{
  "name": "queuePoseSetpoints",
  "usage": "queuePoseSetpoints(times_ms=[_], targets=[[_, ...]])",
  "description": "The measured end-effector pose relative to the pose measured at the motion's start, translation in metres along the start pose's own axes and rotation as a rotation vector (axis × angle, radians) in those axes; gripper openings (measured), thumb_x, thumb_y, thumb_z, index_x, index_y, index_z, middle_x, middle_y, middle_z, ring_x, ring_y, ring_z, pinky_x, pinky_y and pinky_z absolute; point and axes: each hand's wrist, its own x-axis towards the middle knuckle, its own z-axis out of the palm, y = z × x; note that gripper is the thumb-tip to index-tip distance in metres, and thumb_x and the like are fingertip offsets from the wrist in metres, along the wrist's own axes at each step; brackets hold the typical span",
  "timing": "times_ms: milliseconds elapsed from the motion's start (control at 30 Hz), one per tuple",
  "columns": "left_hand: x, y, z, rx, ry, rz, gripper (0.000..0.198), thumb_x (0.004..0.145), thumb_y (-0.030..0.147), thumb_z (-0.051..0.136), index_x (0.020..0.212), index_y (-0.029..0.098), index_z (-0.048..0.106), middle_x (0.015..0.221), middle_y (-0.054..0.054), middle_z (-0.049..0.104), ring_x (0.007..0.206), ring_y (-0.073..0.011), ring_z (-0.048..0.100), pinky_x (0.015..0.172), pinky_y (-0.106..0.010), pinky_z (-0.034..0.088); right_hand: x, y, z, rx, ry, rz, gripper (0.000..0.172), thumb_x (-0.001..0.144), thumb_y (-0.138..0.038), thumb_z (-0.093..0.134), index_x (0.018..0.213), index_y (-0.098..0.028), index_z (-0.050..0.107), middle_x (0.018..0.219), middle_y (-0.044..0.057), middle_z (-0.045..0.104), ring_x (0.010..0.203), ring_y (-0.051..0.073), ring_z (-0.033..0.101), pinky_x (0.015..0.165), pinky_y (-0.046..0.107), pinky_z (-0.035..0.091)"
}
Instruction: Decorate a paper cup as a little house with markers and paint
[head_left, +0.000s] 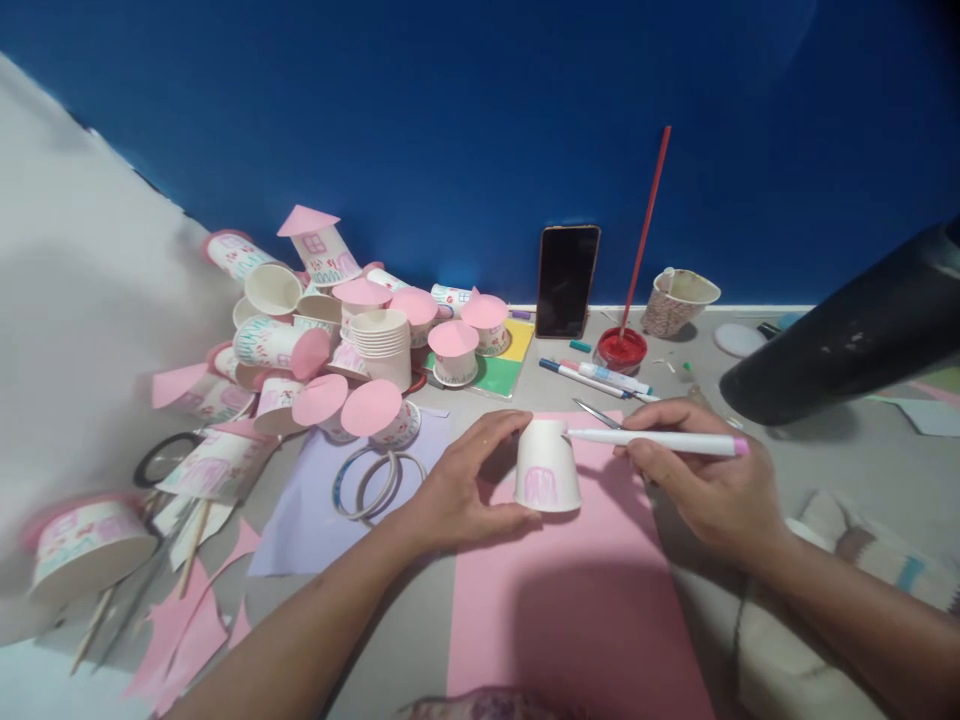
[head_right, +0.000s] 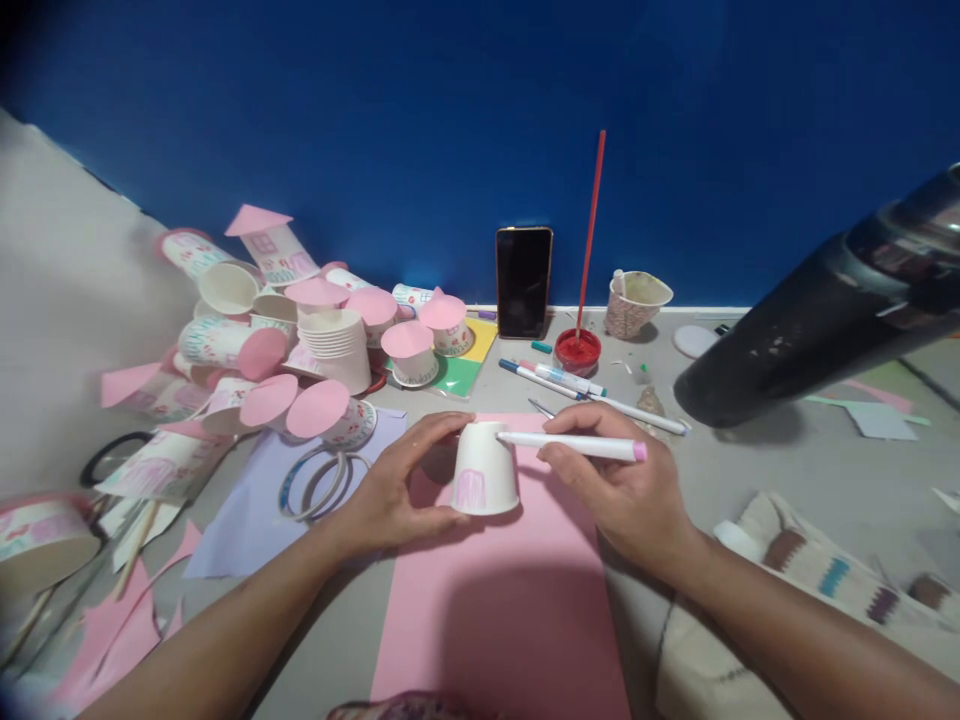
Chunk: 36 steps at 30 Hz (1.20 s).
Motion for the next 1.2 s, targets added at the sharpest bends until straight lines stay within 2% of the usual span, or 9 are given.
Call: queuePoseSetpoints(times_ms=[133, 333, 633, 1000, 1200], targets=[[-0.001, 0.001, 0.003, -0.06, 0.007, -0.058, 0.093, 0.07, 0.025, 0.097, 0.151, 0.028, 0.052, 0.153, -0.013, 0.059, 0.141, -0.034, 0.06, 0.121, -0.047, 0.05, -0.002, -0.008, 0.001, -0.072, 0.027, -0.092, 0.002, 0.089, -0.027, 0.075, 0.089, -0.027, 0.077, 0.079, -0.002, 0.08, 0.065, 0.015, 0.073, 0.061, 0.023, 0.057], [-0.001, 0.002, 0.005, -0.067, 0.003, -0.055, 0.093, 0.07, 0.025, 0.098, 0.151, 0.027, 0.053, 0.151, -0.014, 0.06, 0.14, -0.0332, 0.061, 0.119, -0.046, 0.052, 0.001, -0.017, 0.001, -0.107, -0.004, -0.157, 0.007, 0.089, -0.021, 0.071, 0.086, -0.027, 0.074, 0.076, -0.003, 0.08, 0.061, 0.015, 0.074, 0.056, 0.022, 0.057], [-0.002, 0.0, 0.006, -0.052, 0.0, -0.021, 0.096, 0.07, 0.028, 0.1, 0.153, 0.03, 0.052, 0.152, -0.013, 0.06, 0.142, -0.0337, 0.06, 0.122, -0.047, 0.051, 0.001, -0.018, 0.003, -0.126, -0.034, -0.241, 0.008, 0.091, -0.019, 0.071, 0.09, -0.027, 0.073, 0.078, -0.003, 0.08, 0.062, 0.015, 0.074, 0.058, 0.022, 0.058], [-0.002, -0.001, 0.006, -0.064, -0.001, -0.062, 0.096, 0.07, 0.033, 0.1, 0.153, 0.028, 0.054, 0.153, -0.016, 0.06, 0.143, -0.0373, 0.06, 0.123, -0.053, 0.049, 0.0, -0.016, 0.002, -0.133, -0.042, -0.218, 0.008, 0.091, -0.019, 0.07, 0.089, -0.026, 0.073, 0.078, -0.002, 0.08, 0.063, 0.016, 0.074, 0.058, 0.024, 0.058], [-0.001, 0.0, 0.005, -0.116, -0.018, -0.1, 0.093, 0.07, 0.03, 0.099, 0.152, 0.028, 0.055, 0.154, -0.016, 0.059, 0.143, -0.0378, 0.059, 0.12, -0.051, 0.052, 0.001, -0.019, 0.001, -0.147, -0.044, -0.169, 0.007, 0.09, -0.022, 0.07, 0.085, -0.027, 0.072, 0.075, 0.0, 0.079, 0.062, 0.019, 0.073, 0.058, 0.028, 0.058]])
